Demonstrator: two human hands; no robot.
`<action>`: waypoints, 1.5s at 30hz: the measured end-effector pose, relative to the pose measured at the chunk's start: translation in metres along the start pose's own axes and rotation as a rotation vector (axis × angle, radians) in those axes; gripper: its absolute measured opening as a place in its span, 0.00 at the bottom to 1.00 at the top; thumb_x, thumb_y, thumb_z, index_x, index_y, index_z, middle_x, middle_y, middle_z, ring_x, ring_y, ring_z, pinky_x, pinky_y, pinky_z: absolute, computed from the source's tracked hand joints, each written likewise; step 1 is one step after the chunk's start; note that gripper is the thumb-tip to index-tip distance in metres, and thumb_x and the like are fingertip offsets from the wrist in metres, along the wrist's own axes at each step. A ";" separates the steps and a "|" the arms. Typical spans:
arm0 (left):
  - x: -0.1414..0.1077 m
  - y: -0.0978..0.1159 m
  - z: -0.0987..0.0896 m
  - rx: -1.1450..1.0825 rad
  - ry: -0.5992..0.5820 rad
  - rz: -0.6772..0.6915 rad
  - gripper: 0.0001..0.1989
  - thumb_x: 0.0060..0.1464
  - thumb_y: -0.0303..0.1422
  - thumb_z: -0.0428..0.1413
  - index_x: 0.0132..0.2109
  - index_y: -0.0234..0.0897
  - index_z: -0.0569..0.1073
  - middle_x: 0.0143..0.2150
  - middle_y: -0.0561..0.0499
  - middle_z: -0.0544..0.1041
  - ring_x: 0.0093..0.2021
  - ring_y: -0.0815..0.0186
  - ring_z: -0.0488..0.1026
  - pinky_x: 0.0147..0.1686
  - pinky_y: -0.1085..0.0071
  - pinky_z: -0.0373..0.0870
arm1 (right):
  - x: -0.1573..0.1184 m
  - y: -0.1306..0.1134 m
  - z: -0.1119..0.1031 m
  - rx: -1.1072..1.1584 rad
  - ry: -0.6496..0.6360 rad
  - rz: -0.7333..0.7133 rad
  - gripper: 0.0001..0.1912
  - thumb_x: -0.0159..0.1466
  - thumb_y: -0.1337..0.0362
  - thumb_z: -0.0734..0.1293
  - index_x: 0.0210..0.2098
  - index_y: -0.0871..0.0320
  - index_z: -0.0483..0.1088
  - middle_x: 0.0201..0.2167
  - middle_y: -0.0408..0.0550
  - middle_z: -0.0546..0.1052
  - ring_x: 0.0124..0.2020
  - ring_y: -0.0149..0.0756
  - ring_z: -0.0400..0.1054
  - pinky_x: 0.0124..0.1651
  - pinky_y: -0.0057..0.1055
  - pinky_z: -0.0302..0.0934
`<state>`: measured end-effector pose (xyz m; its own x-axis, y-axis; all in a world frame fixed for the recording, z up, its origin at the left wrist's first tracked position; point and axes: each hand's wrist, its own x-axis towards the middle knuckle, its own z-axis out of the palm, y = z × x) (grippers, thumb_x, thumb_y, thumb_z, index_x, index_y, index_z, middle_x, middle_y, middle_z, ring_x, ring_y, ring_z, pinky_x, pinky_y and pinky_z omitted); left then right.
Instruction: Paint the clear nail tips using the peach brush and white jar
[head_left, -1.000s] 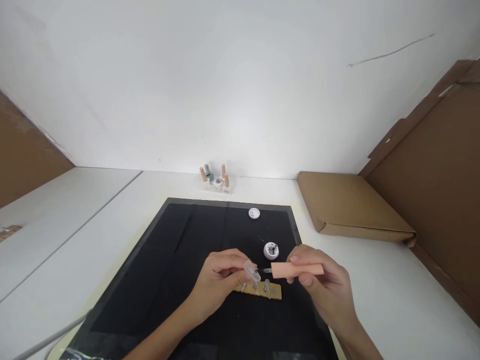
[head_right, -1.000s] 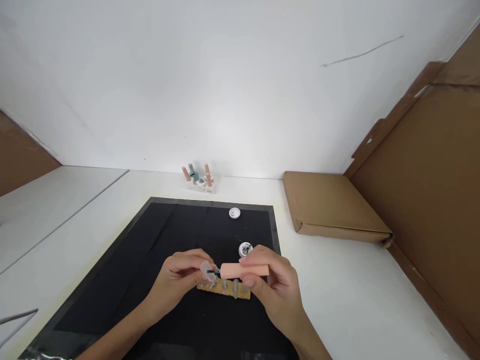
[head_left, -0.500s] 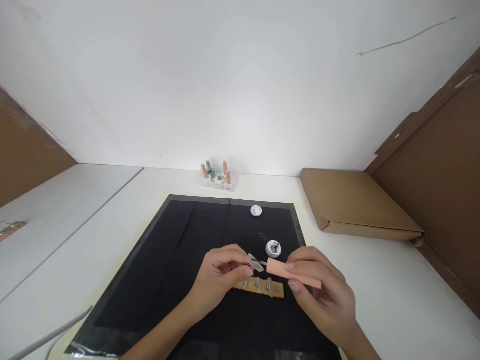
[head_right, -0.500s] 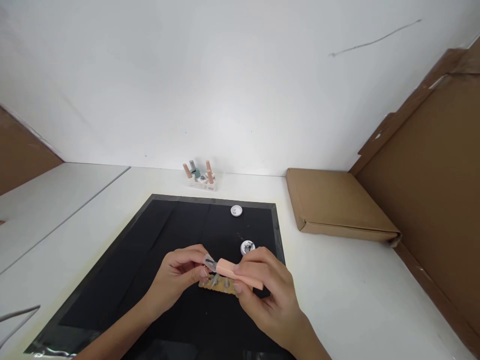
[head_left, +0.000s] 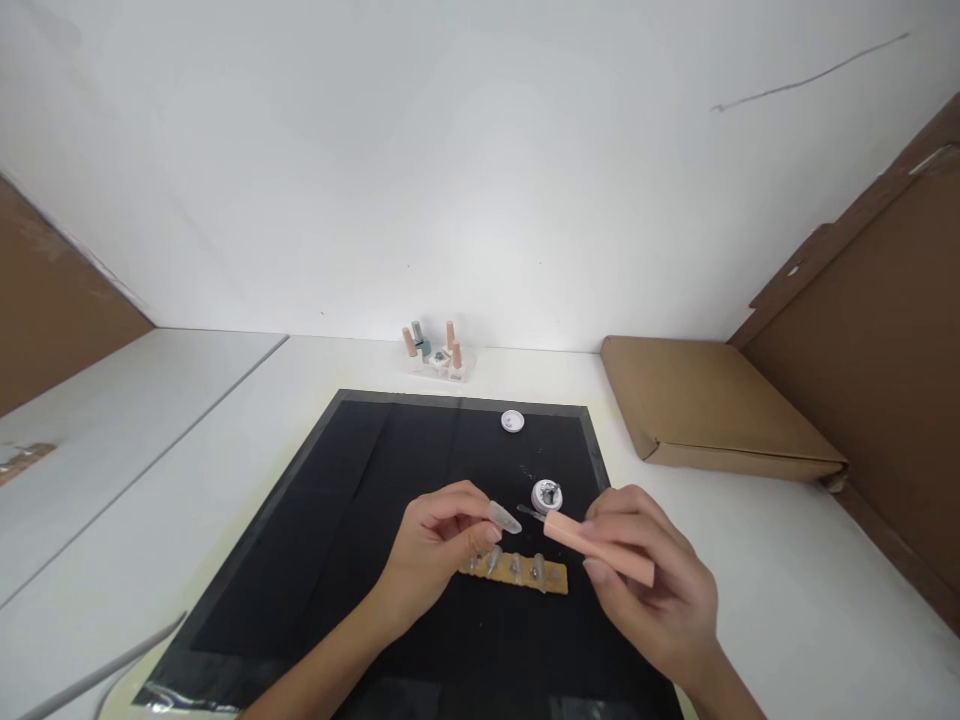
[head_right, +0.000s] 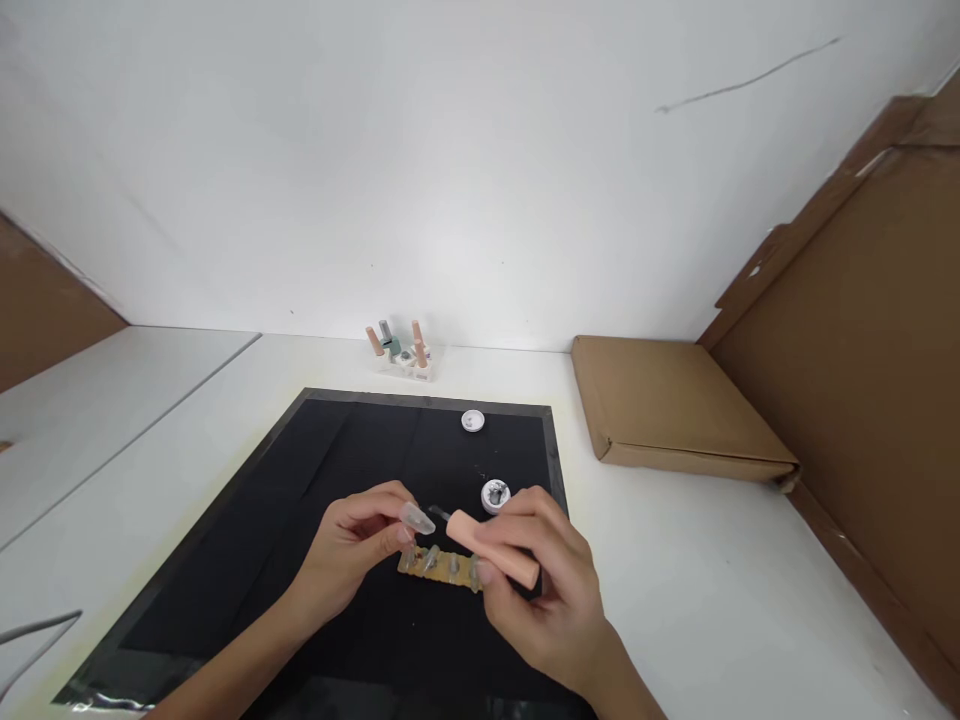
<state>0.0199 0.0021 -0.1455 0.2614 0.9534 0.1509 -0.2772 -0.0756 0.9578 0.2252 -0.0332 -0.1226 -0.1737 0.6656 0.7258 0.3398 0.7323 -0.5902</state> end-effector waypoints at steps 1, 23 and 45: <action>0.000 0.000 0.000 0.006 0.000 0.001 0.04 0.45 0.34 0.68 0.28 0.38 0.84 0.26 0.50 0.74 0.23 0.72 0.68 0.22 0.78 0.65 | 0.000 0.000 -0.001 0.006 0.009 0.018 0.14 0.60 0.76 0.63 0.44 0.56 0.68 0.31 0.46 0.69 0.31 0.33 0.65 0.30 0.30 0.63; 0.004 -0.001 0.003 0.067 0.016 -0.063 0.06 0.46 0.34 0.67 0.29 0.36 0.83 0.28 0.50 0.74 0.27 0.70 0.69 0.27 0.74 0.67 | 0.005 -0.001 0.003 -0.092 -0.076 -0.087 0.16 0.57 0.79 0.61 0.40 0.57 0.70 0.22 0.42 0.67 0.22 0.31 0.60 0.21 0.27 0.55; 0.005 -0.004 0.004 0.028 -0.037 -0.305 0.11 0.43 0.38 0.68 0.29 0.34 0.82 0.27 0.52 0.73 0.23 0.72 0.66 0.25 0.73 0.66 | 0.004 0.002 0.004 -0.050 -0.018 0.027 0.15 0.60 0.76 0.63 0.43 0.55 0.71 0.28 0.45 0.74 0.26 0.33 0.68 0.26 0.29 0.66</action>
<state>0.0263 0.0060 -0.1471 0.3624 0.9220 -0.1366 -0.1549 0.2041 0.9666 0.2214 -0.0288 -0.1224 -0.1803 0.6882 0.7028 0.3906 0.7058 -0.5909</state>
